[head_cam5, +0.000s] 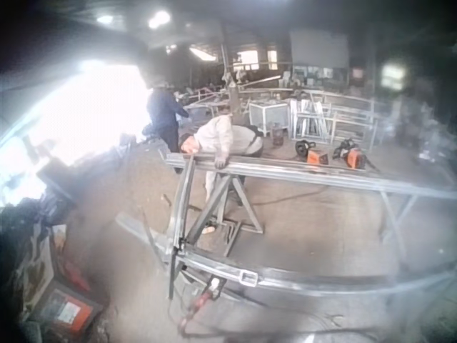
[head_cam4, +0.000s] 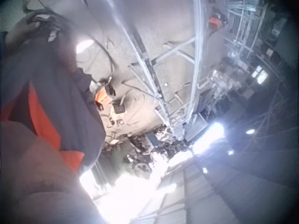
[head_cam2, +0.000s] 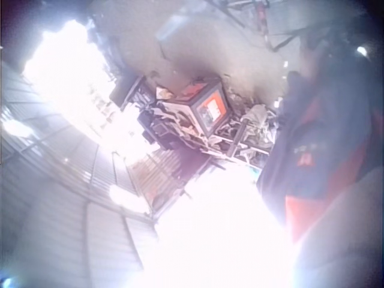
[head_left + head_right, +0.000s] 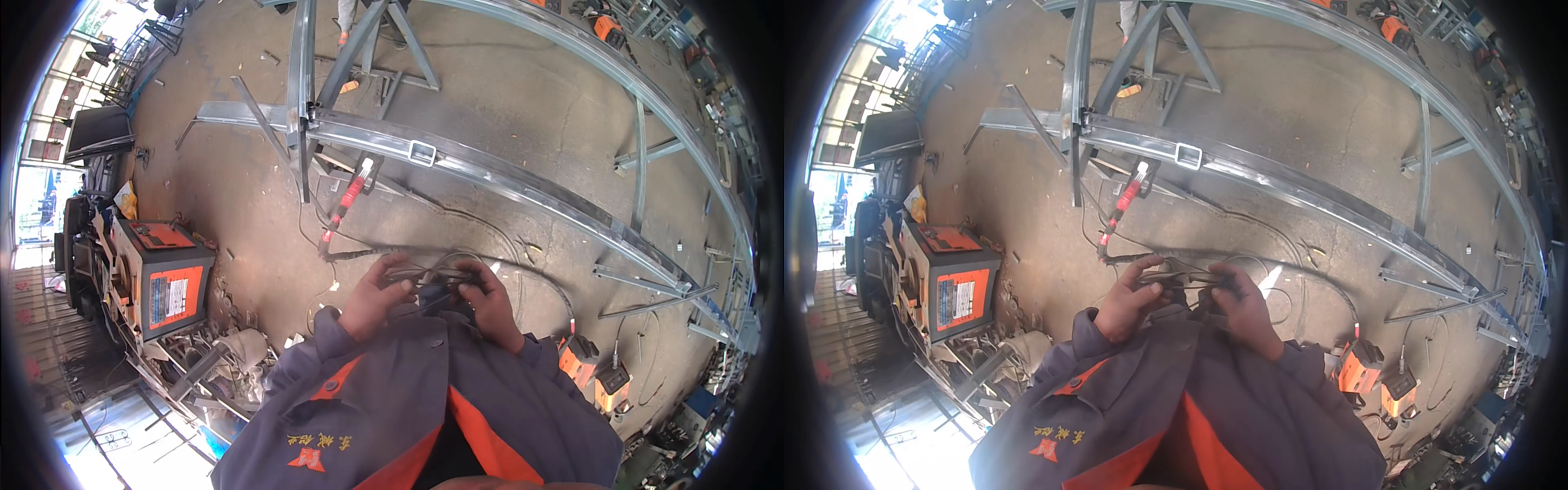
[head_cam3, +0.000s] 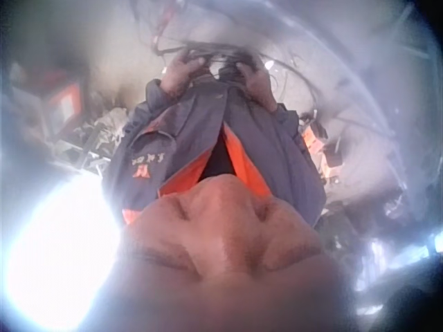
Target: The person welds a curved metal frame using a handheld welding torch, repeatedly positioning and tacking metal bars to the frame. They move around the structure, align pieces, and apply welds at multiple joints while another worker assists nearby.
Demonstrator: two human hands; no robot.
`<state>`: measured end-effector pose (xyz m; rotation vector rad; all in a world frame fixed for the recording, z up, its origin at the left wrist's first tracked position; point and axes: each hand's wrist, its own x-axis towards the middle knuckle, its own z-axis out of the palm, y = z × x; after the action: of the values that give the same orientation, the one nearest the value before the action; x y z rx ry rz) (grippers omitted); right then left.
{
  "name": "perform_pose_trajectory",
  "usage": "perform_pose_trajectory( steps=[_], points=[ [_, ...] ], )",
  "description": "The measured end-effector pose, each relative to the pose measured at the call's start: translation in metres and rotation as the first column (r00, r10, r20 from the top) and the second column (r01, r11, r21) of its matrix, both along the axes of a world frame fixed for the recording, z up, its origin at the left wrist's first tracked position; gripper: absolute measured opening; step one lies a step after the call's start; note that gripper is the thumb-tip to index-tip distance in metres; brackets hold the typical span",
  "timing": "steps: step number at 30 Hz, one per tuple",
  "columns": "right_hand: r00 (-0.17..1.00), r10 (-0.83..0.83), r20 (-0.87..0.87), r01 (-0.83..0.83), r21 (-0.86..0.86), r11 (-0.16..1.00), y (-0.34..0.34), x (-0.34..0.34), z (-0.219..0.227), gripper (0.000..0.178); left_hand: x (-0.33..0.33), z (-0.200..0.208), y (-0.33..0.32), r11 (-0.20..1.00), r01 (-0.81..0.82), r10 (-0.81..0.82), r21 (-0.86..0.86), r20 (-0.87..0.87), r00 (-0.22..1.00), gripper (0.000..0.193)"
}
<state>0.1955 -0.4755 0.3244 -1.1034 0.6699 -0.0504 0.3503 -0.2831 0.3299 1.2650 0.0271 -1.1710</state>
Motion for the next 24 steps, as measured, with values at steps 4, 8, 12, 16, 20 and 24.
perform_pose_trajectory(
  steps=[4,8,12,16,20,24],
  points=[
    [0.999,-0.024,-0.027,0.026,0.059,0.998,0.016,0.021,0.002,0.041,0.023,-0.003,0.013,0.992,-0.11,0.095,-0.057,-0.214,0.972,0.044],
    [0.998,-0.064,0.005,0.063,0.122,0.991,0.032,0.045,0.007,0.042,0.045,-0.01,0.024,0.969,-0.216,0.192,-0.122,-0.181,0.964,0.041],
    [0.986,-0.143,0.085,0.124,0.202,0.971,0.052,0.076,0.011,0.045,0.063,-0.009,0.029,0.953,-0.291,0.284,-0.087,-0.082,0.955,0.039],
    [0.978,-0.189,0.092,0.155,0.296,0.943,0.061,0.099,0.018,0.045,0.091,-0.003,0.033,0.931,-0.35,0.345,-0.105,-0.067,0.936,0.04],
    [0.96,-0.273,0.067,0.188,0.569,0.8,0.056,0.113,0.02,0.041,0.112,0.001,0.046,0.927,-0.334,0.301,-0.169,-0.192,0.934,0.042],
    [0.938,-0.346,-0.002,0.256,0.677,0.69,0.062,0.116,0.021,0.041,0.118,0.0,0.058,0.917,-0.208,0.226,-0.341,0.013,0.974,0.044]
  ],
)
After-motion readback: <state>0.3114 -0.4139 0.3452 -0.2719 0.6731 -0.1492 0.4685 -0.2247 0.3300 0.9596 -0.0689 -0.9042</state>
